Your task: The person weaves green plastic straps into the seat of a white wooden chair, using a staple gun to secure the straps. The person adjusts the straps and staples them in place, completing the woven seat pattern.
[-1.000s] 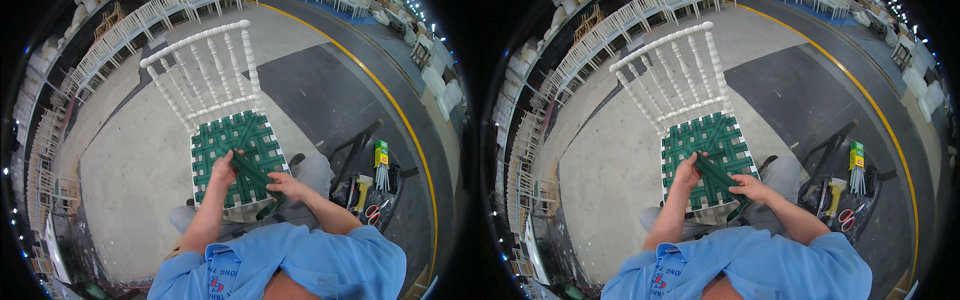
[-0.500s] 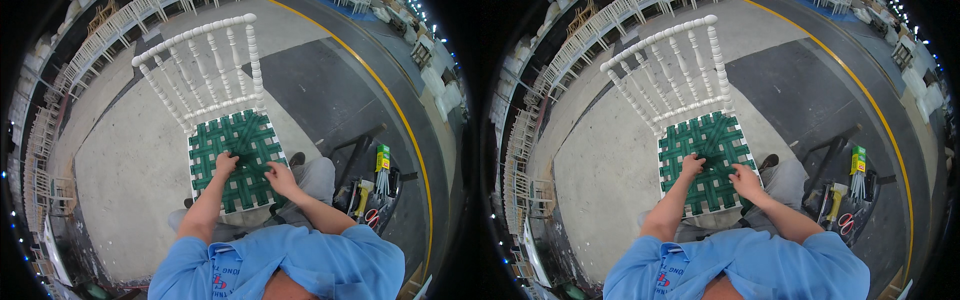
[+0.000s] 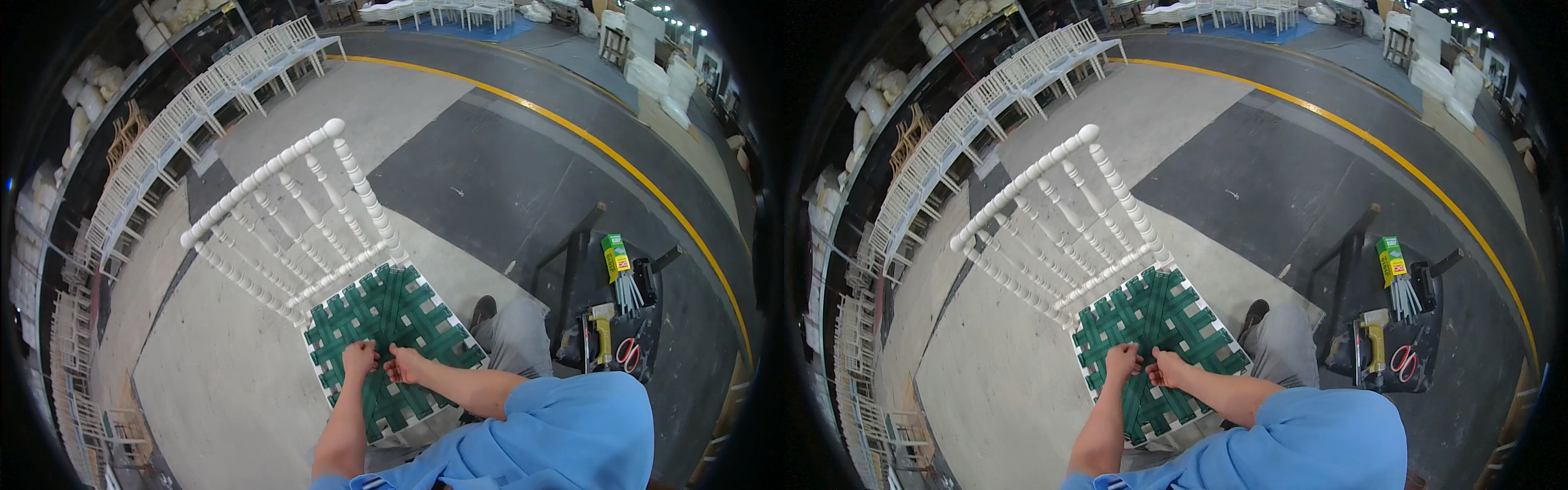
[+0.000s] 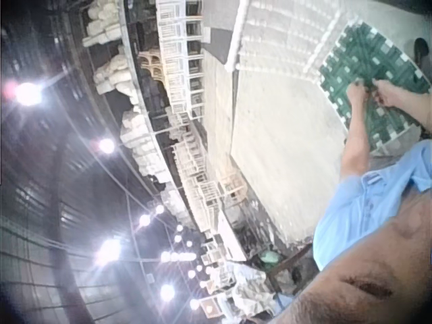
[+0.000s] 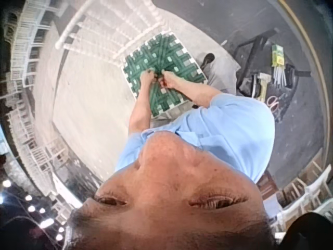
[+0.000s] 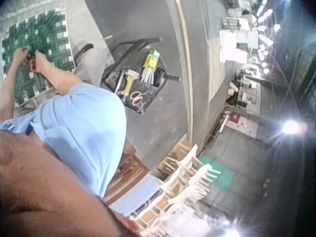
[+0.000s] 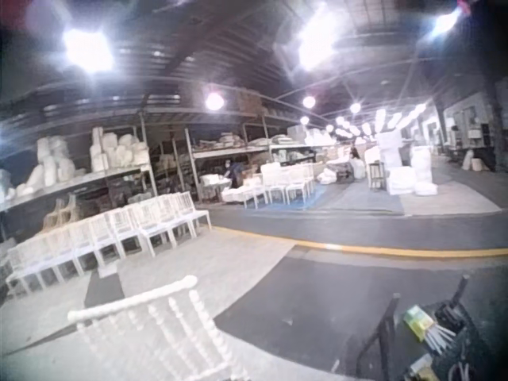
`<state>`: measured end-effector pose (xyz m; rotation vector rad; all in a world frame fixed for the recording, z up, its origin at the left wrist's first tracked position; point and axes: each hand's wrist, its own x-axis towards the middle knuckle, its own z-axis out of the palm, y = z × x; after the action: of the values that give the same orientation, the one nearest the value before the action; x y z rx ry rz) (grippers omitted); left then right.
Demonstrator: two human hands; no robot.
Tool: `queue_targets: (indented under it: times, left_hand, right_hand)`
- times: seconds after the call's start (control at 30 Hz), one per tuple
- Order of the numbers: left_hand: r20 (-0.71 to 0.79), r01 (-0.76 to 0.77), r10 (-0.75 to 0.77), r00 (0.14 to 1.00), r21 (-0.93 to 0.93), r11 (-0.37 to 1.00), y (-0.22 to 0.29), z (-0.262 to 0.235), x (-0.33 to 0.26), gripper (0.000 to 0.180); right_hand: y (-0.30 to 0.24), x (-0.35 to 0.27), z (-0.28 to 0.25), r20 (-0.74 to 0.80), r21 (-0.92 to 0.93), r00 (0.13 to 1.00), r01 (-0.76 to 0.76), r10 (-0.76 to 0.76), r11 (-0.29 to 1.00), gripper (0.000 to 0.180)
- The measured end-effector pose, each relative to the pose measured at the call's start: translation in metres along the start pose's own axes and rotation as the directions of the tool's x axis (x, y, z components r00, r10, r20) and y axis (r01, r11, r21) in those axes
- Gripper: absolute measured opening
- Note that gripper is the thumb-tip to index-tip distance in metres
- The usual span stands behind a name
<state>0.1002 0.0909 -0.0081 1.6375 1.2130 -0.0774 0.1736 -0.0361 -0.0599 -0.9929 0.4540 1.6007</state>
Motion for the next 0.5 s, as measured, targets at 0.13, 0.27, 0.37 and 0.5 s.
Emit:
queue_targets:
  times: [0.13, 0.27, 0.37, 0.5]
  left_hand:
    - [0.085, -0.293, 0.285, 0.955, 0.120, 0.948, -0.025, 0.005, -0.011, 0.047]
    - [0.072, -0.351, 0.348, 0.935, 0.035, 0.936, -0.029, 0.038, -0.025, 0.033]
    - [-0.078, -0.311, 0.310, 0.947, 0.009, 0.951, -0.021, 0.044, -0.016, 0.015]
    - [0.050, -0.240, 0.258, 0.965, -0.236, 0.942, -0.026, 0.018, -0.014, 0.016]
  right_hand:
    - [-0.001, -0.005, 0.003, 0.025, -0.045, 0.999, -0.027, 0.028, 0.999, 0.056]
    - [-0.005, -0.017, -0.006, -0.005, -0.133, 1.000, 0.026, -0.026, 0.991, 0.056]
    - [-0.006, -0.027, -0.012, 0.149, -0.170, 0.989, 0.047, -0.022, 0.984, 0.055]
    - [-0.005, -0.087, -0.024, 0.069, -0.460, 0.993, 0.118, -0.097, 0.880, 0.048]
